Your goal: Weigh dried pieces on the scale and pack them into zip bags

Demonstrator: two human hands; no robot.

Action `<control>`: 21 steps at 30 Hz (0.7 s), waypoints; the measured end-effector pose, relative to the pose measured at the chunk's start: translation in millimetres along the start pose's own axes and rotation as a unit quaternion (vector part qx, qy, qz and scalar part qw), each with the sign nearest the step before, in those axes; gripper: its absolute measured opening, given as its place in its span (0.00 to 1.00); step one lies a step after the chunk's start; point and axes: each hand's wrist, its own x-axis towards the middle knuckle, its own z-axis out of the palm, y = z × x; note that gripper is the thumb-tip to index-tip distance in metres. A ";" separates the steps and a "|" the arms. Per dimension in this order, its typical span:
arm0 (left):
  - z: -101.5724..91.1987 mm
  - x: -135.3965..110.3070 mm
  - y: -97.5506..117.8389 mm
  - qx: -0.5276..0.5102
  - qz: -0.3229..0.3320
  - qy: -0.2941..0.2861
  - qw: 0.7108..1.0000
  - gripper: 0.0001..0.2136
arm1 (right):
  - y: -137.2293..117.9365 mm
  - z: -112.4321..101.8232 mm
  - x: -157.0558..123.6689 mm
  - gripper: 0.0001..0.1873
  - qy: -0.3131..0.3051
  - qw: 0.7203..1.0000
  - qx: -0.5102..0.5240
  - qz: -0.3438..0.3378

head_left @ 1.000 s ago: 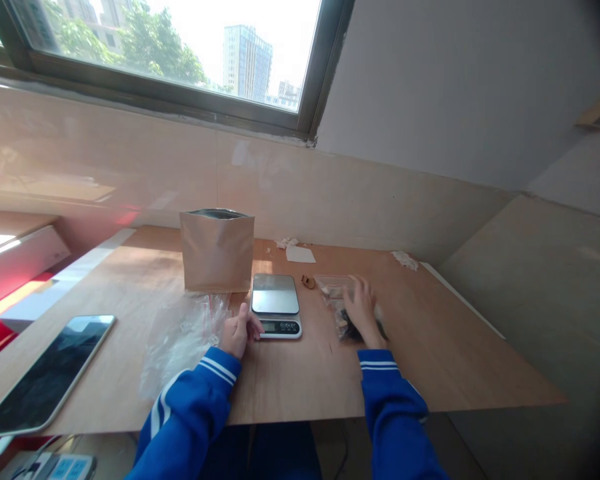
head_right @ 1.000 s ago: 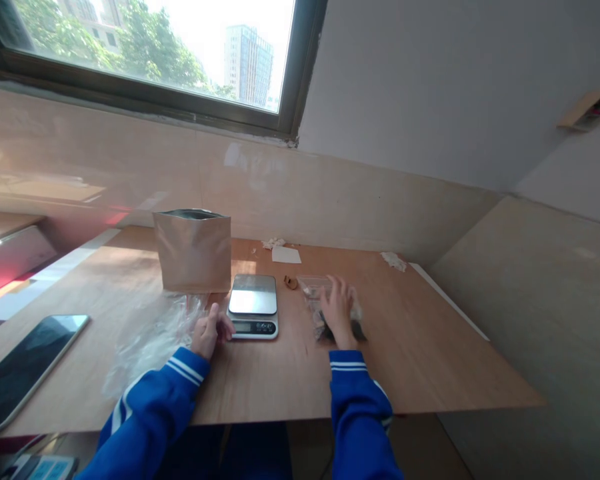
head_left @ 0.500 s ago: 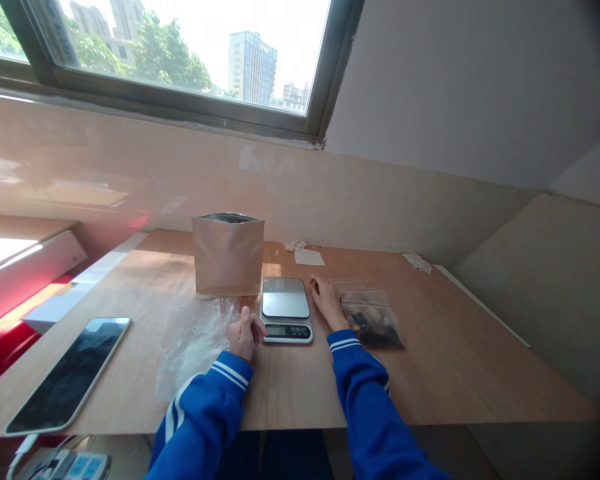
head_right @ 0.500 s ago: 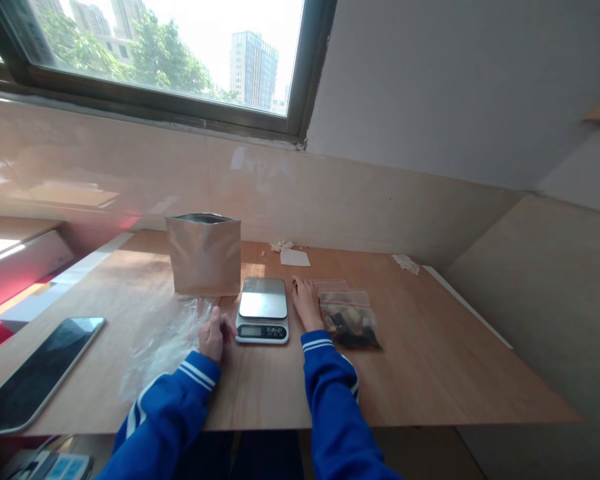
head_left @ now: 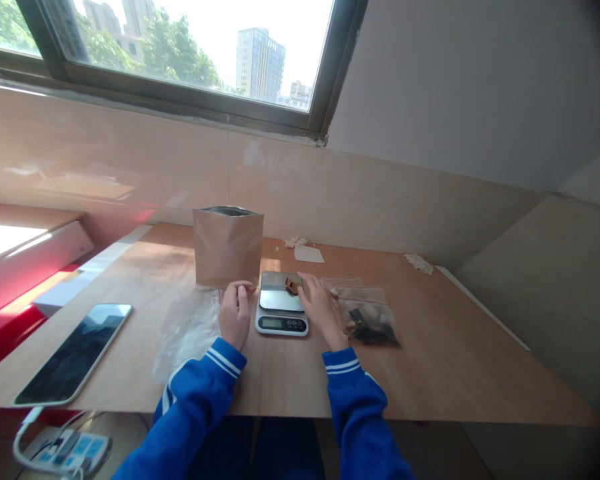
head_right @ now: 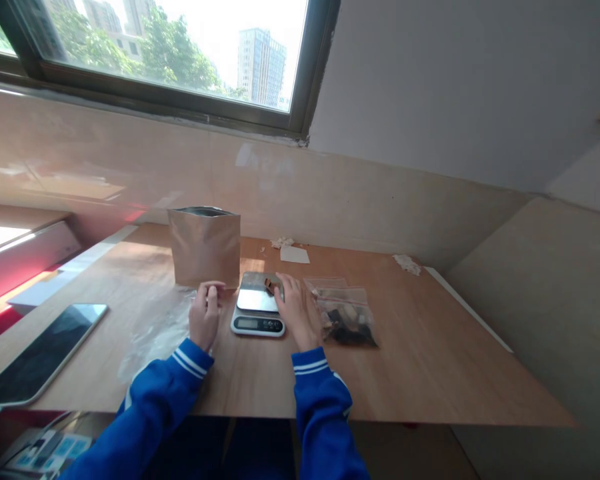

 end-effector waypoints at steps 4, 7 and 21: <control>-15.9 60.6 57.8 0.090 0.123 0.094 0.984 0.17 | 7.8 -19.9 -22.8 0.16 0.023 0.999 0.033 0.025; -21.1 116.7 78.8 0.208 0.160 0.104 0.959 0.19 | -5.2 -30.3 -33.2 0.15 0.012 0.998 0.065 0.023; -74.2 80.3 85.7 0.381 0.188 -0.080 0.902 0.17 | -146.9 -40.0 -33.4 0.24 -0.005 0.979 0.112 -0.169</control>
